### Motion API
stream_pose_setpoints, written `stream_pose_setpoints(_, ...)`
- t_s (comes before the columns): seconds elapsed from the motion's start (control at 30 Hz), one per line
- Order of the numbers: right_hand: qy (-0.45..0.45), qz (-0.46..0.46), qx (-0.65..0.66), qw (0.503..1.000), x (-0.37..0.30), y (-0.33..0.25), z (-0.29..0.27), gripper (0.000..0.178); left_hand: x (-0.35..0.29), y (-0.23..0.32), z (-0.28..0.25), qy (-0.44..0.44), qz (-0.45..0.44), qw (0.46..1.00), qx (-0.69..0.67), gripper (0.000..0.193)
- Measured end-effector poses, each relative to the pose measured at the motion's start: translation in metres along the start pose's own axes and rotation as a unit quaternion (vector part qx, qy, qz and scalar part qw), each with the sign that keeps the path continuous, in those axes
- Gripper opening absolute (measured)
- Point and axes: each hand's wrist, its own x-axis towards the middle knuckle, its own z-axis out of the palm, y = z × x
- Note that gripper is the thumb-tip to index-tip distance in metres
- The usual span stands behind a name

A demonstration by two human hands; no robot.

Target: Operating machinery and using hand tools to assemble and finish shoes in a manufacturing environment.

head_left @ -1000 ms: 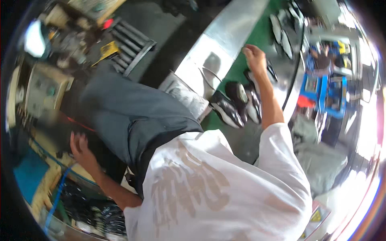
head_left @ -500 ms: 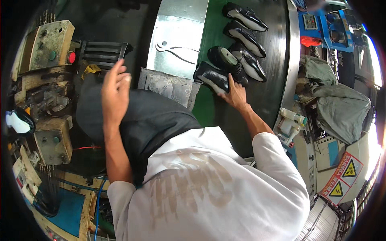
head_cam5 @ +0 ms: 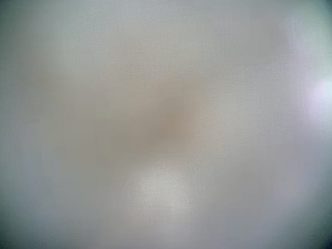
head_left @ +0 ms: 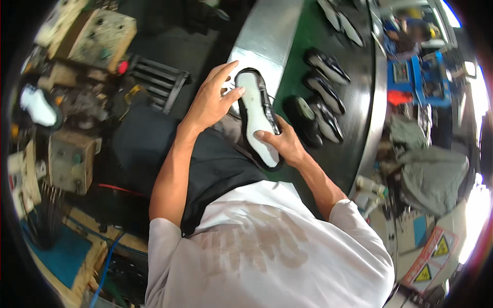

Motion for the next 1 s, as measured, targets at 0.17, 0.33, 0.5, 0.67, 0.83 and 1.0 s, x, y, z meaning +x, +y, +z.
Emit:
stream_pose_setpoints(0.17, -0.159, -0.109, -0.109, 0.975, 0.032, -0.067, 0.09, 0.106, -0.035, 0.008, -0.1, 0.239, 0.088, 0.937, 0.241, 0.018)
stream_pose_setpoints(0.33, -0.317, -0.135, -0.121, 0.931, 0.044, -0.083, 0.166, 0.11, -0.137, -0.009, -0.141, 0.409, -0.005, 0.907, 0.102, 0.036)
stream_pose_setpoints(0.5, -0.344, -0.325, -0.194, 0.86, 0.064, -0.078, 0.215, 0.092, -0.194, -0.02, -0.116, 0.517, -0.101, 0.846, -0.084, 0.054)
stream_pose_setpoints(0.67, -0.359, -0.33, -0.198, 0.851, 0.066, -0.143, 0.26, 0.079, -0.206, -0.016, -0.108, 0.532, -0.113, 0.835, -0.083, 0.056)
stream_pose_setpoints(0.83, -0.385, -0.418, -0.257, 0.782, 0.082, -0.147, 0.263, 0.064, -0.2, -0.026, -0.102, 0.537, -0.142, 0.827, -0.082, 0.061)
stream_pose_setpoints(1.0, -0.394, -0.393, -0.279, 0.783, 0.082, -0.14, 0.257, 0.063, -0.199, -0.034, -0.095, 0.522, -0.134, 0.825, -0.17, 0.065)
